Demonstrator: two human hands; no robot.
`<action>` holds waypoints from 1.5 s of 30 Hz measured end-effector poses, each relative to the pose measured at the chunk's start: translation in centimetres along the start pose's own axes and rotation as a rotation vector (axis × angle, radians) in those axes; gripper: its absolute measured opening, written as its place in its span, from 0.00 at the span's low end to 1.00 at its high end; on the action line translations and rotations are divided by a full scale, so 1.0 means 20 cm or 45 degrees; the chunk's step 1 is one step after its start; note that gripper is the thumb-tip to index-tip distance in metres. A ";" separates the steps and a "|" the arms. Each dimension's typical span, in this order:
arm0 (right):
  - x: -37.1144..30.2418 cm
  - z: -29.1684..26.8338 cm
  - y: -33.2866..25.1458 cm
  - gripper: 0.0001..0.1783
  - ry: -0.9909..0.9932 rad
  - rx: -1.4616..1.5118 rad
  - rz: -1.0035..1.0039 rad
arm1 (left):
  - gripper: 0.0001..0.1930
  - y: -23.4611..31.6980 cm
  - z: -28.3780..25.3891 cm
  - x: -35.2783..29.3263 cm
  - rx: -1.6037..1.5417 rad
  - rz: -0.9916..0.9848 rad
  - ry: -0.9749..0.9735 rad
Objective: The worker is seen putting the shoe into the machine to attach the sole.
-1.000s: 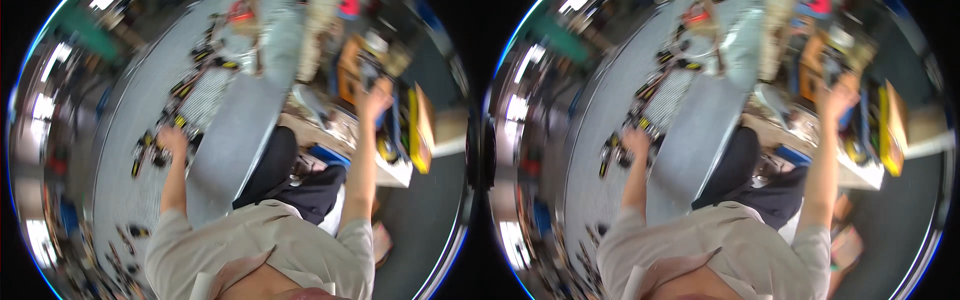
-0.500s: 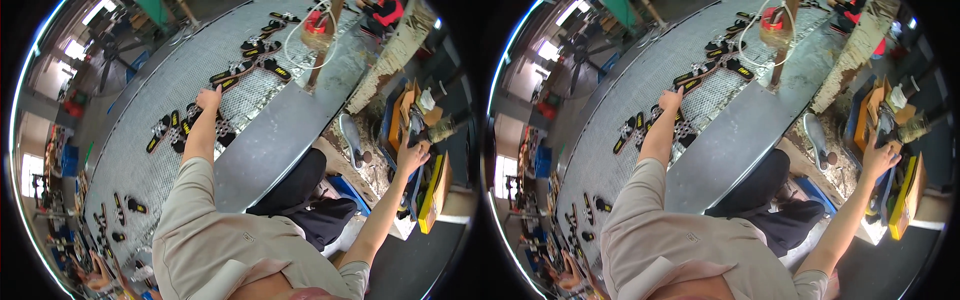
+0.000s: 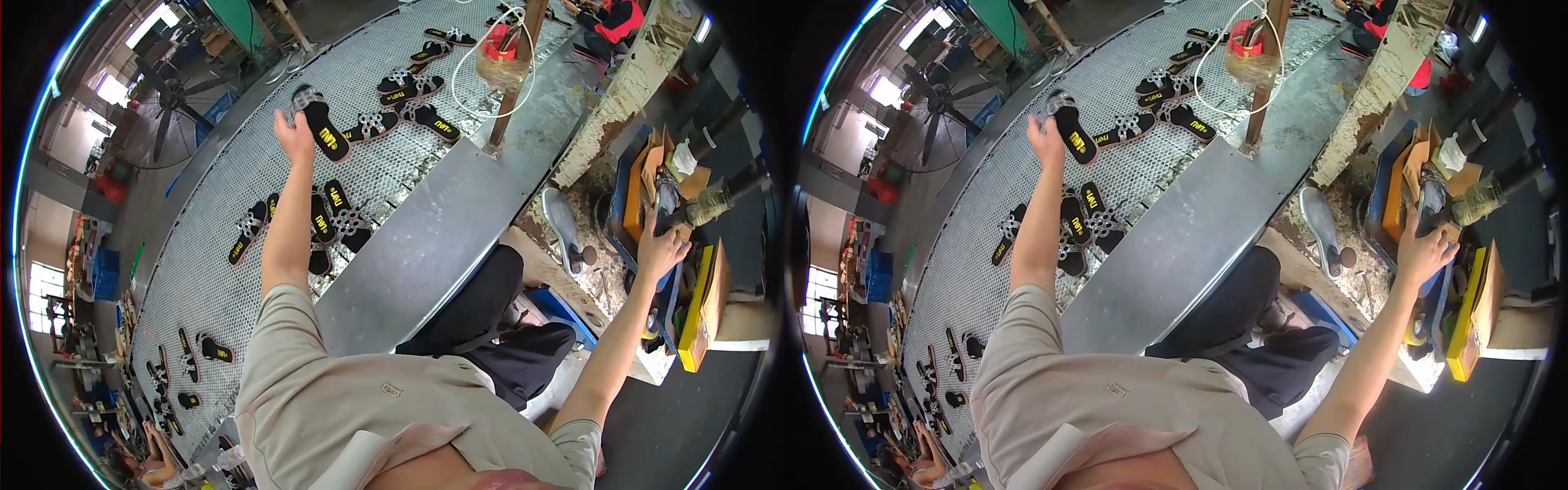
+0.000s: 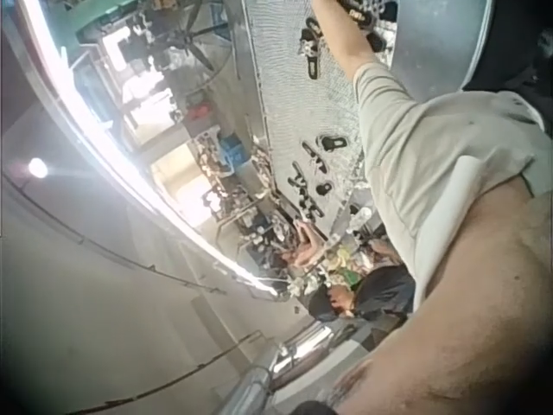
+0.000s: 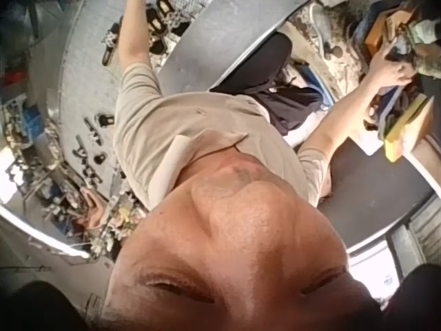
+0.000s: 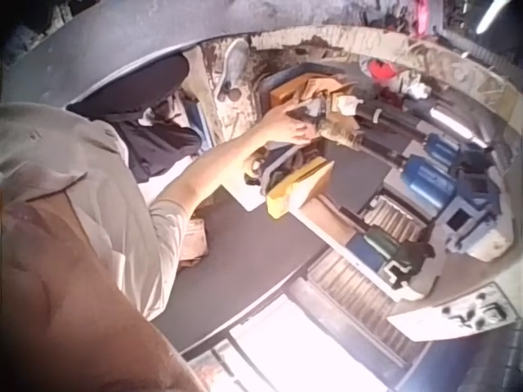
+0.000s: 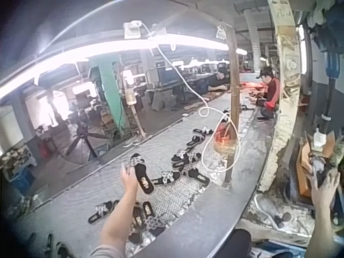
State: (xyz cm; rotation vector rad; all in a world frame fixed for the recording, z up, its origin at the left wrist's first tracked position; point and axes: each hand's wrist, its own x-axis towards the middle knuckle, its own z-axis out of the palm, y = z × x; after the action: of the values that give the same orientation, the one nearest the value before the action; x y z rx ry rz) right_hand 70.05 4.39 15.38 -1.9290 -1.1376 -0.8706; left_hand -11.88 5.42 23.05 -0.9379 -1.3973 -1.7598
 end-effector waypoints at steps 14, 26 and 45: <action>-0.15 0.15 0.04 0.43 -0.036 0.212 0.255 | 0.15 1.12 -0.38 -1.43 -1.900 -1.965 -1.063; -1.31 -0.82 -0.56 0.41 -0.718 1.513 0.157 | 0.29 1.66 -0.94 -1.86 -1.802 -2.126 -0.859; -1.84 -1.31 -0.94 0.41 -1.789 2.020 -0.623 | 0.43 0.28 -2.08 -1.36 -1.001 -1.457 0.338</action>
State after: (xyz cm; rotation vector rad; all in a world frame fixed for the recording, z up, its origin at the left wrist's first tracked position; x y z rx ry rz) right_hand 34.05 -26.34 3.00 -0.5749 -2.0362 1.2667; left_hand 1.60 -34.13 -4.37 -0.1196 -1.0946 -3.2795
